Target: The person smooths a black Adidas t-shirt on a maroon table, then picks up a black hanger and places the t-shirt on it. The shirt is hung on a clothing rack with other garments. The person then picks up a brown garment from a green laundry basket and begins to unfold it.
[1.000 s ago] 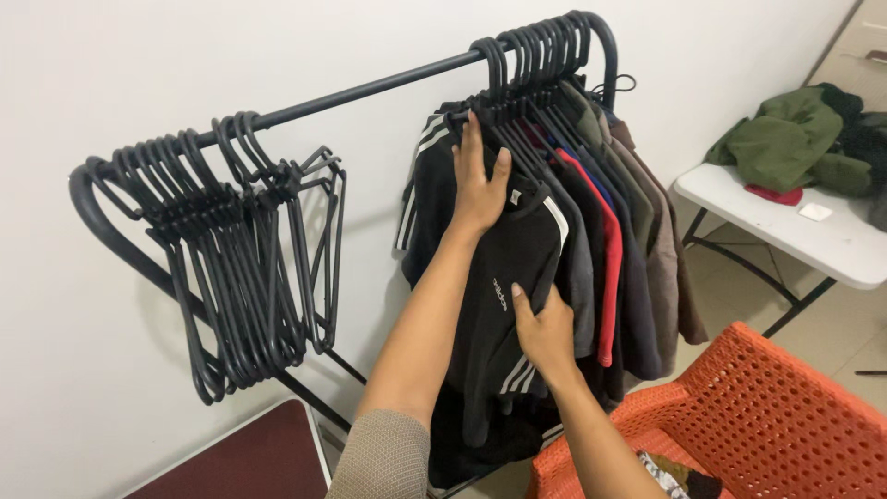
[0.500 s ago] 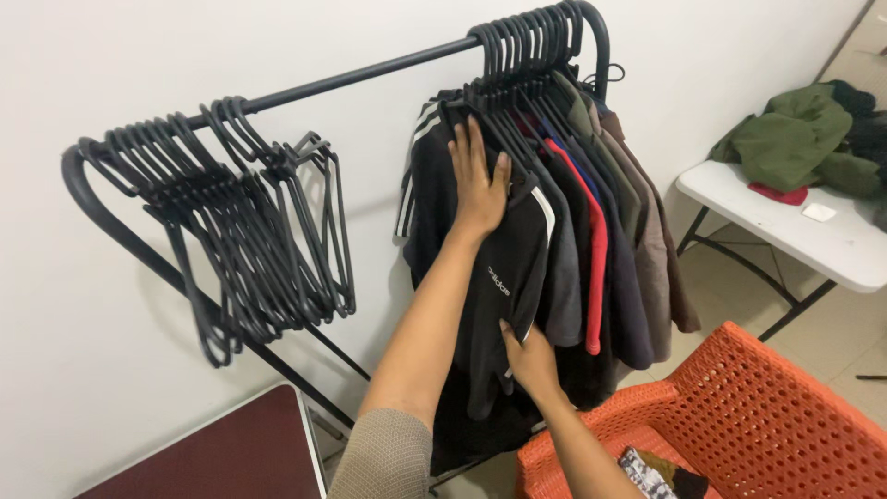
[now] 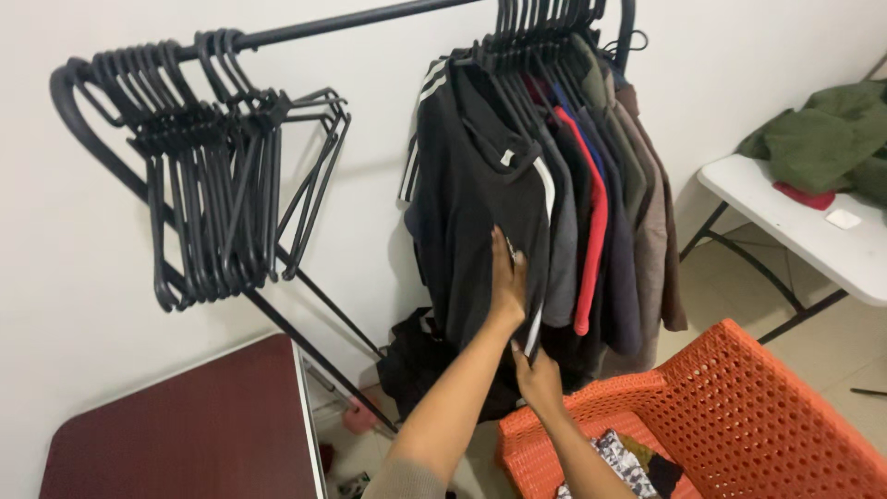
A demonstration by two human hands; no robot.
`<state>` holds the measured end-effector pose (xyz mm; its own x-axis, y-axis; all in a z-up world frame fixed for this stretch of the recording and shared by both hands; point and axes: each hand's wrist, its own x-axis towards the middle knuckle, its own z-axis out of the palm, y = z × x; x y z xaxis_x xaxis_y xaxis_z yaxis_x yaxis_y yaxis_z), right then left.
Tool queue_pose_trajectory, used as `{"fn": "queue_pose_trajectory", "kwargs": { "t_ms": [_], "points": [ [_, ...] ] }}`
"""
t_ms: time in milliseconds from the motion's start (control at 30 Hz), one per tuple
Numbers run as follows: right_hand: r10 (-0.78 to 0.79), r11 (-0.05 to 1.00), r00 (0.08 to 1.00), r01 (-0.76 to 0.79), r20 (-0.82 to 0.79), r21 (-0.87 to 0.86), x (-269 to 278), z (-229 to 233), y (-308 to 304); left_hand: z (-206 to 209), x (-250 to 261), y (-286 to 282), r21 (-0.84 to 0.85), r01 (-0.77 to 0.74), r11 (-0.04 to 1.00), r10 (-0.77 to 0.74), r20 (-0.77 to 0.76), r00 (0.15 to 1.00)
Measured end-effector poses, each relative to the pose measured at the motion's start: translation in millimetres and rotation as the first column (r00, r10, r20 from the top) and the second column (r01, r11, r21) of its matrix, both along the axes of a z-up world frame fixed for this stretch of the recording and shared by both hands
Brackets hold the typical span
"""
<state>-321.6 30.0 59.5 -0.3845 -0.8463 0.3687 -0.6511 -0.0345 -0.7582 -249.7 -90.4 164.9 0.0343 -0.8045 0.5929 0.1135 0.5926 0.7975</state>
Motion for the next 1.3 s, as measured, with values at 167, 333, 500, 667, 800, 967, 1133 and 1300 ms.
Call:
{"fn": "queue_pose_trajectory", "kwargs": {
  "t_ms": [167,333,500,667,800,967,1133,1300],
  "points": [
    [0.062,0.984,0.998,-0.059,-0.01,0.166,-29,-78,-8,-63,7,47,0.143,0.009,0.99,-0.031,0.153,0.988],
    [0.194,0.916,0.902,-0.307,0.386,0.256,-28,-121,-8,-124,25,75,0.362,0.125,0.924,-0.179,0.119,0.977],
    [0.179,0.892,0.611,-0.432,0.771,0.135,-7,-111,-8,-164,60,60,0.394,0.101,0.913,-0.057,-0.123,0.991],
    [0.249,0.862,0.45,-0.507,0.858,0.016,29,-81,-16,-191,107,54,0.374,0.203,0.905,-0.049,-0.383,0.922],
    [0.23,0.845,0.396,-0.534,0.889,0.019,62,-66,-24,-199,156,74,0.447,0.199,0.872,0.006,-0.415,0.91],
    [0.273,0.814,0.357,-0.58,0.893,-0.017,107,-60,-31,-222,211,100,0.49,0.159,0.857,0.111,-0.476,0.872],
    [0.303,0.777,0.384,-0.63,0.872,0.007,152,-59,-37,-249,261,118,0.525,0.061,0.849,0.236,-0.48,0.845],
    [0.321,0.721,0.358,-0.693,0.877,0.019,195,-69,-41,-266,306,142,0.564,-0.013,0.826,0.335,-0.472,0.816]
  ]
}}
